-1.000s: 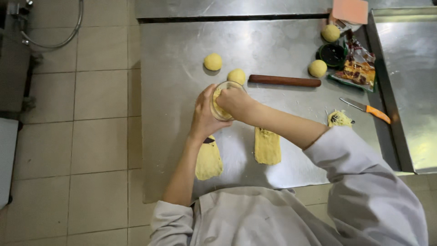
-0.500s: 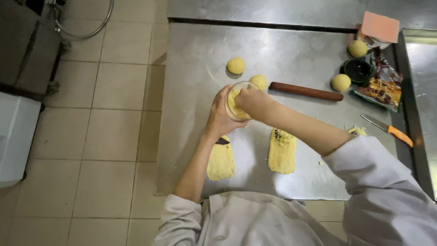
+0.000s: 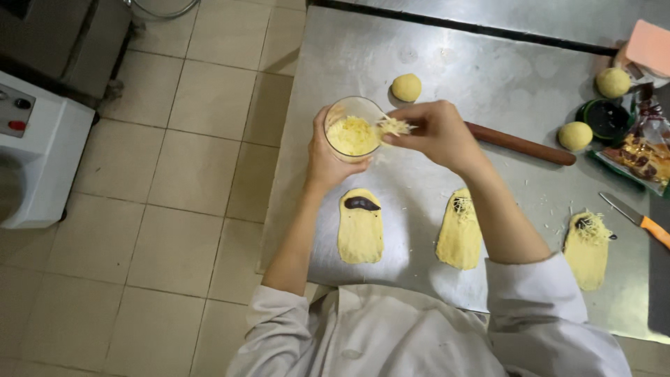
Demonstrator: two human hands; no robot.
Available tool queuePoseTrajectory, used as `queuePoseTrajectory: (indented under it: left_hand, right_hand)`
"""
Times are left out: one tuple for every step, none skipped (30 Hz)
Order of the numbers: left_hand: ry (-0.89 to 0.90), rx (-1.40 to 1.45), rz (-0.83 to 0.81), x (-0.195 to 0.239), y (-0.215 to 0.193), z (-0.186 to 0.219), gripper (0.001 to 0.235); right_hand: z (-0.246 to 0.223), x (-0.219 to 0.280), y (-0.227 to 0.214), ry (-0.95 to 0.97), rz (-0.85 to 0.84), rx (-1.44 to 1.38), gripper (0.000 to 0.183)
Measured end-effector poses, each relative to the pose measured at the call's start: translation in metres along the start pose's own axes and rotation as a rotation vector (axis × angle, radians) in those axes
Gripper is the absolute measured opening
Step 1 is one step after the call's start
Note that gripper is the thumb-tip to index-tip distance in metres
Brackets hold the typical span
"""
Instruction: The person sprinkles shredded cheese onto flattened dough pieces, rolls them into logs, and places them on a metal tray. The person repeats this process for multiple dough pieces.
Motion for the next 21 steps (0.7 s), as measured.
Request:
queuePoseTrajectory:
  left_hand:
    - [0.000, 0.015, 0.004, -0.001, -0.003, -0.003, 0.129]
    - [0.000, 0.031, 0.009, -0.003, -0.006, -0.005, 0.128]
    - [-0.003, 0.030, 0.004, -0.003, -0.008, -0.004, 0.128]
    - [0.015, 0.033, 0.012, -0.003, -0.011, 0.000, 0.127]
    - [0.037, 0.039, 0.021, -0.005, -0.013, 0.005, 0.127]
    - [0.036, 0.041, 0.017, -0.005, -0.010, 0.003, 0.127]
    - [0.044, 0.061, 0.020, -0.006, -0.008, 0.002, 0.127]
    - [0.051, 0.081, 0.023, -0.006, -0.007, 0.001, 0.127]
    - [0.051, 0.082, 0.018, -0.006, -0.006, 0.000, 0.127]
    - [0.075, 0.076, 0.036, -0.006, -0.008, 0.001, 0.127]
    - [0.098, 0.069, 0.054, -0.007, -0.010, 0.002, 0.126]
    - [0.097, 0.069, 0.050, -0.007, -0.009, 0.002, 0.126]
    - [0.105, 0.068, 0.044, -0.007, -0.009, 0.003, 0.126]
    - [0.114, 0.066, 0.039, -0.007, -0.010, 0.004, 0.126]
    - [0.112, 0.063, 0.041, -0.007, -0.008, 0.003, 0.126]
    - [0.117, 0.046, 0.047, -0.007, -0.008, 0.003, 0.127]
    - [0.121, 0.029, 0.055, -0.006, -0.007, 0.002, 0.128]
    - [0.119, 0.027, 0.058, -0.006, -0.008, 0.002, 0.128]
    - [0.121, 0.045, 0.061, -0.005, -0.009, 0.003, 0.127]
    - [0.122, 0.062, 0.064, -0.006, -0.009, 0.005, 0.126]
    - [0.122, 0.063, 0.064, -0.005, -0.009, 0.004, 0.126]
  right_hand:
    - [0.004, 0.007, -0.002, 0.038, 0.020, 0.026, 0.037]
    - [0.009, 0.015, -0.004, 0.076, 0.039, 0.052, 0.038]
    - [0.007, 0.024, 0.002, 0.081, 0.040, 0.050, 0.038]
    - [0.005, 0.033, 0.009, 0.103, 0.022, 0.106, 0.039]
    - [0.004, 0.042, 0.014, 0.122, 0.007, 0.166, 0.040]
    - [0.028, 0.046, 0.023, 0.126, 0.009, 0.166, 0.040]
    - [0.055, 0.051, 0.035, 0.151, -0.027, 0.195, 0.040]
    - [0.082, 0.056, 0.047, 0.176, -0.063, 0.223, 0.040]
    - [0.099, 0.057, 0.059, 0.178, -0.059, 0.221, 0.040]
    - [0.118, 0.060, 0.072, 0.200, -0.061, 0.228, 0.038]
    - [0.136, 0.061, 0.085, 0.221, -0.065, 0.235, 0.037]
    - [0.138, 0.063, 0.091, 0.225, -0.063, 0.233, 0.037]
    - [0.134, 0.063, 0.101, 0.156, -0.093, 0.278, 0.034]
    - [0.130, 0.064, 0.112, 0.086, -0.124, 0.322, 0.031]
    - [0.132, 0.064, 0.117, 0.085, -0.127, 0.320, 0.031]
    - [0.133, 0.063, 0.121, 0.069, -0.103, 0.387, 0.031]
    - [0.134, 0.063, 0.124, 0.052, -0.081, 0.456, 0.031]
    - [0.139, 0.065, 0.126, 0.051, -0.085, 0.455, 0.031]
    - [0.143, 0.066, 0.126, 0.046, -0.081, 0.473, 0.033]
    - [0.148, 0.067, 0.126, 0.041, -0.076, 0.491, 0.034]
    - [0.148, 0.068, 0.127, 0.042, -0.076, 0.492, 0.034]
Point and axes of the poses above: each hand's wrist, its own x-axis away from the middle knuckle, its own y-axis out of the palm, z = x × y, the point moved 10 cm from there along -x, towards the middle knuckle, and after that the axes turned 12 degrees about -x, right-handed, at the moved point
